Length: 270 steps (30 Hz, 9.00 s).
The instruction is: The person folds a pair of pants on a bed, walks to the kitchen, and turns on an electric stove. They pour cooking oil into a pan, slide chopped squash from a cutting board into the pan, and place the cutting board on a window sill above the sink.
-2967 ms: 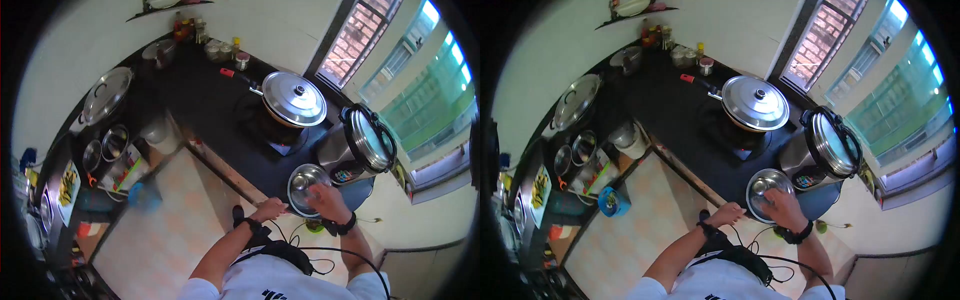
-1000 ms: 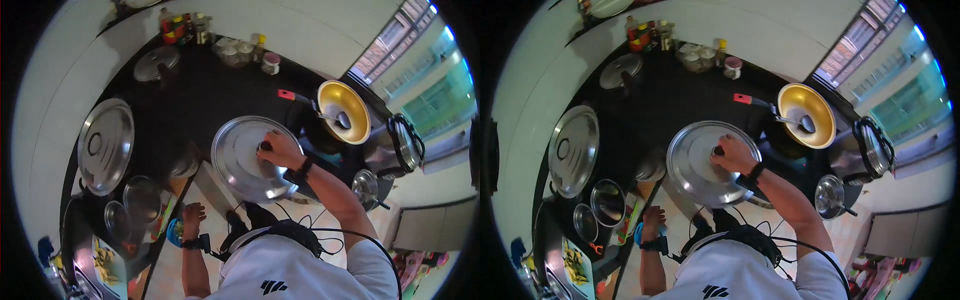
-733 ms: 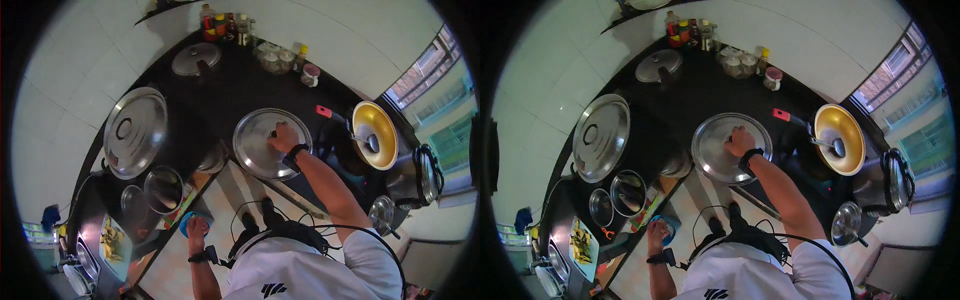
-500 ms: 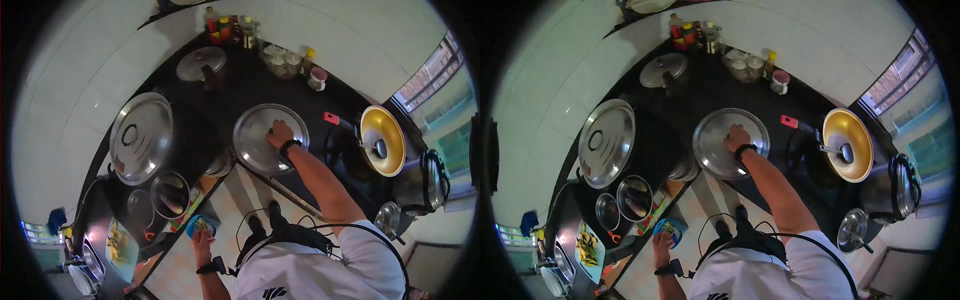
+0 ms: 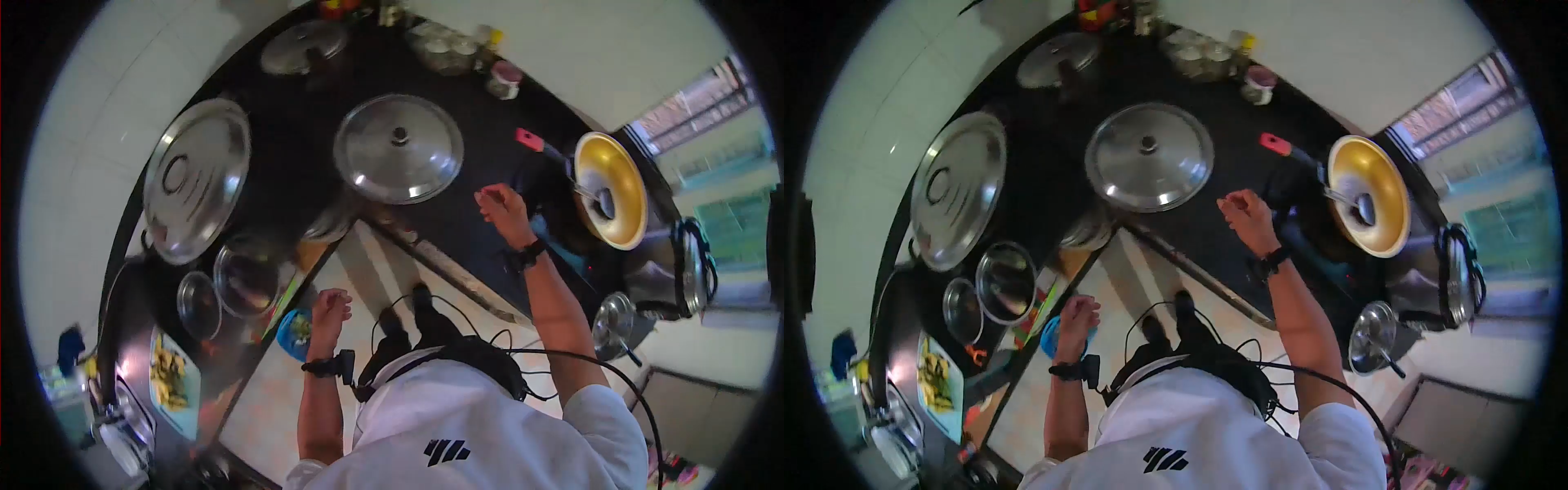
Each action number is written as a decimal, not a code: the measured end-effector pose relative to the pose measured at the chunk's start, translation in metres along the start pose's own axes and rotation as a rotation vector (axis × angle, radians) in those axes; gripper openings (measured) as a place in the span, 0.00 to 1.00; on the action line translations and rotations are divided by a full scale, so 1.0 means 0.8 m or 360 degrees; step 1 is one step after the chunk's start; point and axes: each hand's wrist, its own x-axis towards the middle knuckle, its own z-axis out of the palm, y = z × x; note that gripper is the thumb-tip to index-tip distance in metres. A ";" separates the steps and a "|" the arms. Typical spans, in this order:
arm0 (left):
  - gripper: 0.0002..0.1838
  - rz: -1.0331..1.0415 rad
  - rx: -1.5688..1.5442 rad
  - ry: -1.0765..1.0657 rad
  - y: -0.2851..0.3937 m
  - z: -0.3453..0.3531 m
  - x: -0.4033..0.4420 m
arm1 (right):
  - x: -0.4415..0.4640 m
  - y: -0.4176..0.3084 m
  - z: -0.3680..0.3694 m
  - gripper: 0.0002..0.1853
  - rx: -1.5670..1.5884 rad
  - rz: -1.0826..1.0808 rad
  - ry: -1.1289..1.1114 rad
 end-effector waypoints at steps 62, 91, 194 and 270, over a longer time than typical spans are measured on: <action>0.16 0.0383 -0.0365 -0.0538 0.217 0.452 0.029 | -0.305 0.132 -0.260 0.34 -0.0936 0.0103 0.0706; 0.13 0.0115 -0.0435 -0.0285 0.163 0.268 0.001 | -0.245 0.017 -0.377 0.16 -0.1134 0.0267 0.0981; 0.54 0.1591 0.0992 -0.0109 0.187 0.065 -0.154 | -0.267 -0.295 0.107 0.12 -0.0642 -0.1156 0.0322; 0.39 0.0739 0.0612 0.0161 0.133 0.478 -0.186 | -0.390 -0.165 -0.927 0.27 -0.0655 0.0063 0.1657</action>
